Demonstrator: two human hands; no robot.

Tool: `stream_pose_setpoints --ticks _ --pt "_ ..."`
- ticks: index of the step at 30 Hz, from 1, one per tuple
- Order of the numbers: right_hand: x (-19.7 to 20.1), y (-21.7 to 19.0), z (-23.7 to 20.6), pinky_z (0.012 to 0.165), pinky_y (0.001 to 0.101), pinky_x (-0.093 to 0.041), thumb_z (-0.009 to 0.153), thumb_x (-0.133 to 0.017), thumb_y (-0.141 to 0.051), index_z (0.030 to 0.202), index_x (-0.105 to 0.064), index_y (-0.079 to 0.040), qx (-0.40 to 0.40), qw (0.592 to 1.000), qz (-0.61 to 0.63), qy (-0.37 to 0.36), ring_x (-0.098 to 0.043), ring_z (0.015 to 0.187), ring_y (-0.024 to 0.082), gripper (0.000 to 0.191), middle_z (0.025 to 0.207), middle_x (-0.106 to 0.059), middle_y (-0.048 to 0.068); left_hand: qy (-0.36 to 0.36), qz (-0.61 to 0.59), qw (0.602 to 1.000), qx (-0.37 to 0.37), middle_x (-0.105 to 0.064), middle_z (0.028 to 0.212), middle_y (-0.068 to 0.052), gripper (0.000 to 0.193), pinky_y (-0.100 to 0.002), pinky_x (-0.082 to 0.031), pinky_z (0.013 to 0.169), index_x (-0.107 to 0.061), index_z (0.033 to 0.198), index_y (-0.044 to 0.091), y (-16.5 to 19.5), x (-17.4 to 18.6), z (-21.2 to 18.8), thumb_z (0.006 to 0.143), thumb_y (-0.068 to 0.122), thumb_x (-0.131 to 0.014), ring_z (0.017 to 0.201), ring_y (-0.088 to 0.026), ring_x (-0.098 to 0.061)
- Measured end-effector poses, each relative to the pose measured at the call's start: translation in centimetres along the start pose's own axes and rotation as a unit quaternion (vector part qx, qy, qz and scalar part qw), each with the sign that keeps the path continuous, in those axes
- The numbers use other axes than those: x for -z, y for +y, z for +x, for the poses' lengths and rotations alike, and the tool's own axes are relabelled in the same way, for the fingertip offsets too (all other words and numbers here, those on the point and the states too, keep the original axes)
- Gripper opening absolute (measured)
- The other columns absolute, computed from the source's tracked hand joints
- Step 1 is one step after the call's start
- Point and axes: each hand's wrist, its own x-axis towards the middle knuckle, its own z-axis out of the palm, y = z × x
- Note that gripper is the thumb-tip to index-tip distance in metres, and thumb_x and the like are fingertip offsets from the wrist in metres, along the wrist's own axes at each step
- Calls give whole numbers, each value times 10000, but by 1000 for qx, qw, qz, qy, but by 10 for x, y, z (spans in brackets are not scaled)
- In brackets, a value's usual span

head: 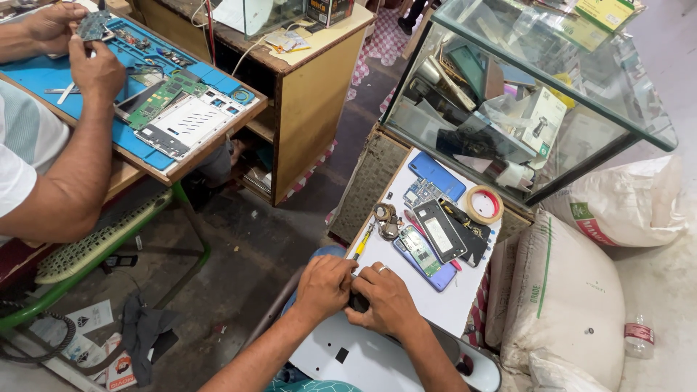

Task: The person holds a black soundbar speaker on their lap and uses a screwdriver to unscrew and pry open its rear panel, working around the casing and lifting the cover to access the interior. A second person repairs a circuit board at a nearby table.

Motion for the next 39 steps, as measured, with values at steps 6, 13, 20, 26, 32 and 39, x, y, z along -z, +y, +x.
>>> stream_pose_setpoints --ticks 6,13,20,26,32,39 --pt "0 0 -2 690 414 -514 574 -831 -280 795 -680 -71 -16 1000 7 12 -559 818 284 340 861 -600 73 -9 -2 1000 13 -694 818 -53 176 -374 -481 803 -724 1007 80 3 -4 -3 844 52 -664 815 -237 -660" --pt "8 -5 -9 773 426 -481 674 -840 -283 894 -721 -83 23 1000 -5 0 -564 854 278 320 903 -599 67 12 -17 1000 15 -711 856 -28 504 -387 -498 826 -524 1438 46 2 -8 -4 944 55 -623 820 -229 -679" --pt "4 -10 -24 798 412 -482 782 -802 -272 875 -695 -106 62 997 -31 -23 -575 954 264 218 1010 -626 50 11 -19 1000 14 -726 895 -28 562 -397 -508 835 -453 1493 40 0 -9 -6 951 30 -601 837 -225 -696" --pt "10 -4 -22 820 406 -489 843 -783 -288 959 -696 -100 106 992 -57 -26 -585 962 256 237 1046 -624 46 -1 -9 1000 14 -725 880 -20 562 -389 -509 831 -450 1496 49 0 -9 -6 957 50 -610 841 -220 -700" --pt "18 0 -21 785 381 -505 821 -781 -282 983 -688 -81 158 985 -63 -30 -601 988 251 274 1057 -627 47 -6 -7 1000 16 -716 876 -15 572 -386 -514 838 -423 1510 28 -2 -10 -9 968 47 -603 838 -210 -699" --pt "40 -1 -10 788 410 -507 821 -820 -273 935 -662 -103 137 987 -65 -47 -626 1012 264 258 980 -616 55 2 -9 1000 10 -714 877 -23 571 -380 -513 818 -460 1480 35 0 -6 -8 941 61 -645 836 -220 -693"
